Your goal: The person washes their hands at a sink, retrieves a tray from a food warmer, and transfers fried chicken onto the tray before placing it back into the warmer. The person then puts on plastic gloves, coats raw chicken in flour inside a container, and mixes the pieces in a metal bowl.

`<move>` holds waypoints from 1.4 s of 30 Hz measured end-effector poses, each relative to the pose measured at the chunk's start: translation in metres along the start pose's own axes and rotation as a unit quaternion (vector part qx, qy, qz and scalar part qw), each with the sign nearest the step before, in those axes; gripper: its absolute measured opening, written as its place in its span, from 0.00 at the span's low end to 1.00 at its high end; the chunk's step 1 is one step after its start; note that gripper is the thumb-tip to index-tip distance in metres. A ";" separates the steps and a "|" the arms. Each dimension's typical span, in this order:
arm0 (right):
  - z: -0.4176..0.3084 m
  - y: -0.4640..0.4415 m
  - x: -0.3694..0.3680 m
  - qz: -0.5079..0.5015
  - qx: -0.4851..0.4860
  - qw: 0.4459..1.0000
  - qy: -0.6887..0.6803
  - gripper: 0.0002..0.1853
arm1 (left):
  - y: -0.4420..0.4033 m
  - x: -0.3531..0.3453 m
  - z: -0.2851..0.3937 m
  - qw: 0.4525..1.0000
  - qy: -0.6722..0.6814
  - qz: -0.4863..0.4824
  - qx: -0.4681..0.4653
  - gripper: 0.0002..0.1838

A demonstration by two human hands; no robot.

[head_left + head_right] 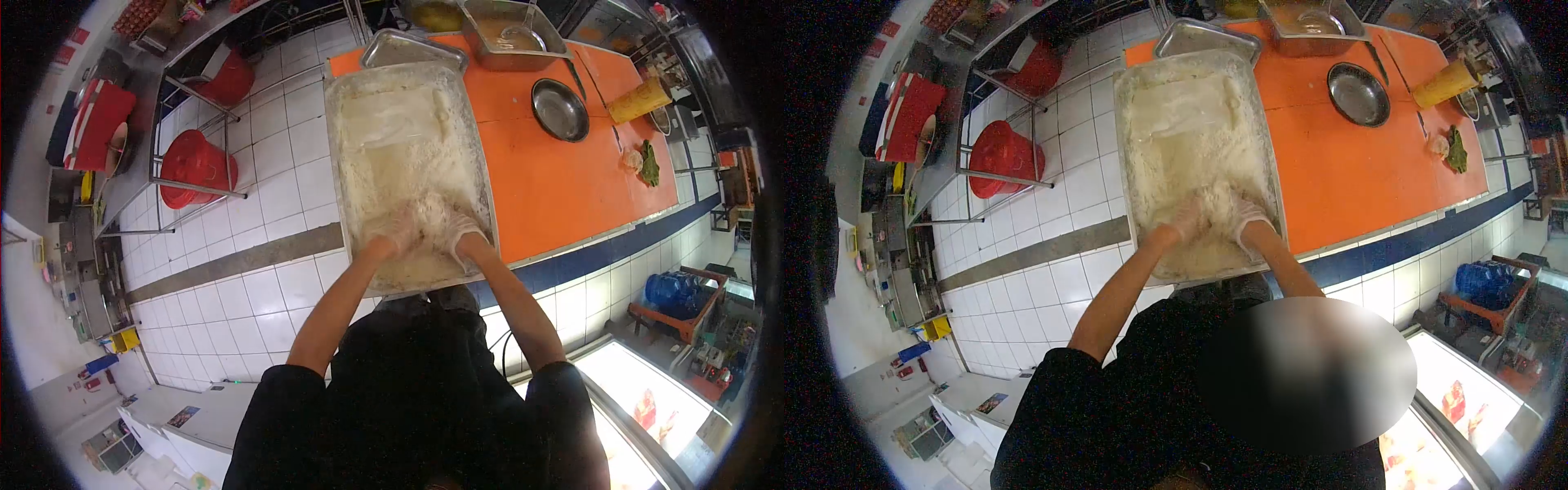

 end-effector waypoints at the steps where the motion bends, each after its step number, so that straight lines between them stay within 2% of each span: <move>1: -0.006 0.014 0.022 -0.106 -0.077 0.987 -0.091 0.57 | 0.005 0.001 0.005 0.997 -0.045 -0.048 0.047 0.51; 4: 0.005 0.022 0.017 -0.122 -0.113 0.982 -0.091 0.58 | 0.009 0.023 0.021 0.993 -0.021 -0.089 0.074 0.54; 5: 0.003 0.019 0.017 -0.117 -0.115 0.982 -0.090 0.58 | 0.002 0.002 -0.004 0.994 -0.023 -0.087 0.069 0.54; 6: 0.000 0.017 0.009 -0.032 -0.115 0.993 -0.027 0.57 | -0.005 -0.040 -0.049 0.992 -0.101 -0.080 0.011 0.61; 7: -0.003 0.012 0.000 0.051 -0.112 0.992 0.038 0.56 | -0.008 -0.046 -0.051 0.987 -0.138 -0.077 -0.018 0.65; 8: -0.001 0.000 -0.010 0.051 -0.112 0.992 0.040 0.56 | -0.012 -0.052 -0.052 0.981 -0.176 -0.071 -0.046 0.69; 10: 0.006 -0.034 -0.017 -0.058 -0.023 0.997 -0.036 0.57 | -0.022 -0.009 0.003 0.991 -0.082 -0.059 0.085 0.62; 11: 0.008 -0.040 -0.011 -0.058 -0.021 0.998 -0.032 0.57 | -0.028 -0.009 -0.001 0.992 -0.080 -0.055 0.086 0.62; 13: 0.002 -0.047 0.005 0.001 0.086 0.996 -0.015 0.55 | -0.040 -0.003 -0.011 0.996 0.088 0.028 0.006 0.54; 14: 0.001 -0.049 0.015 -0.001 0.091 0.996 -0.012 0.55 | -0.042 0.001 -0.013 0.995 0.089 0.032 0.009 0.54; 15: 0.003 -0.046 0.030 0.011 0.053 0.995 -0.080 0.52 | -0.043 0.013 -0.004 0.994 0.026 0.087 -0.053 0.52; 17: 0.021 -0.062 0.025 0.076 0.103 0.970 -0.208 0.45 | -0.046 0.034 0.014 0.984 -0.034 0.138 -0.112 0.49; 18: 0.023 -0.065 0.032 0.074 0.102 0.970 -0.209 0.45 | -0.048 0.048 0.020 0.987 0.046 0.139 -0.061 0.50; 19: 0.022 -0.065 0.047 0.118 0.100 0.976 -0.155 0.45 | -0.049 0.061 0.025 0.982 0.123 0.141 -0.011 0.50; 20: 0.020 -0.063 0.061 0.164 0.098 0.976 -0.099 0.46 | -0.046 0.073 0.033 0.982 0.121 0.142 -0.012 0.50; 21: 0.020 -0.059 0.070 0.167 0.099 0.976 -0.099 0.46 | -0.044 0.084 0.043 0.977 0.119 0.170 -0.055 0.51; 22: 0.021 -0.054 0.081 0.153 0.071 0.979 -0.113 0.45 | -0.043 0.092 0.049 0.968 0.118 0.197 -0.099 0.52; 24: 0.014 -0.039 0.110 0.140 0.045 0.981 -0.123 0.44 | -0.040 0.102 0.058 0.974 0.120 0.172 -0.085 0.53; 26: -0.011 -0.012 0.137 0.134 0.034 0.978 -0.159 0.55 | -0.030 0.115 0.071 0.979 0.124 0.147 -0.068 0.54; 28: -0.020 -0.008 0.135 0.109 0.027 0.981 -0.155 0.56 | -0.017 0.130 0.093 0.986 0.122 0.106 -0.033 0.57; 29: -0.020 -0.006 0.133 0.083 0.018 0.984 -0.154 0.58 | -0.016 0.127 0.091 0.986 0.122 0.110 -0.036 0.57; 30: -0.016 -0.010 0.122 0.084 0.020 0.985 -0.151 0.58 | -0.017 0.115 0.082 0.986 0.150 0.074 -0.026 0.56; 31: -0.012 -0.021 0.102 -0.022 0.027 0.983 -0.181 0.60 | -0.018 0.106 0.071 0.984 0.174 0.041 -0.018 0.56; 33: -0.009 -0.028 0.087 -0.120 0.035 0.971 -0.206 0.61 | -0.017 0.088 0.047 0.989 0.142 0.049 0.009 0.56; 36: -0.015 -0.023 0.060 -0.154 -0.050 0.931 -0.327 0.66 | -0.015 0.070 0.029 0.995 0.082 0.032 0.054 0.55; 38: -0.011 -0.035 0.029 0.099 0.056 0.970 -0.213 0.55 | -0.015 0.069 0.024 0.996 0.049 0.010 0.076 0.54; 39: -0.009 -0.033 0.030 0.102 0.053 0.970 -0.215 0.55 | -0.015 0.073 0.023 0.996 0.029 0.003 0.084 0.54; 40: -0.011 -0.028 0.041 0.179 0.145 0.954 -0.190 0.55 | -0.014 0.076 0.023 0.995 0.008 -0.004 0.095 0.55; 42: -0.014 -0.025 0.068 0.257 0.235 0.923 -0.166 0.55 | -0.009 0.086 0.031 0.994 -0.022 0.005 0.105 0.55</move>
Point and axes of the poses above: each hand's wrist, its own y-axis away from the middle knuckle, its own x-axis out of the back of the hand, z = x × y, the point moved 1 cm from there along -y, towards the middle knuckle, and after that the axes turned 7 degrees about -x, right-handed, at the moved point
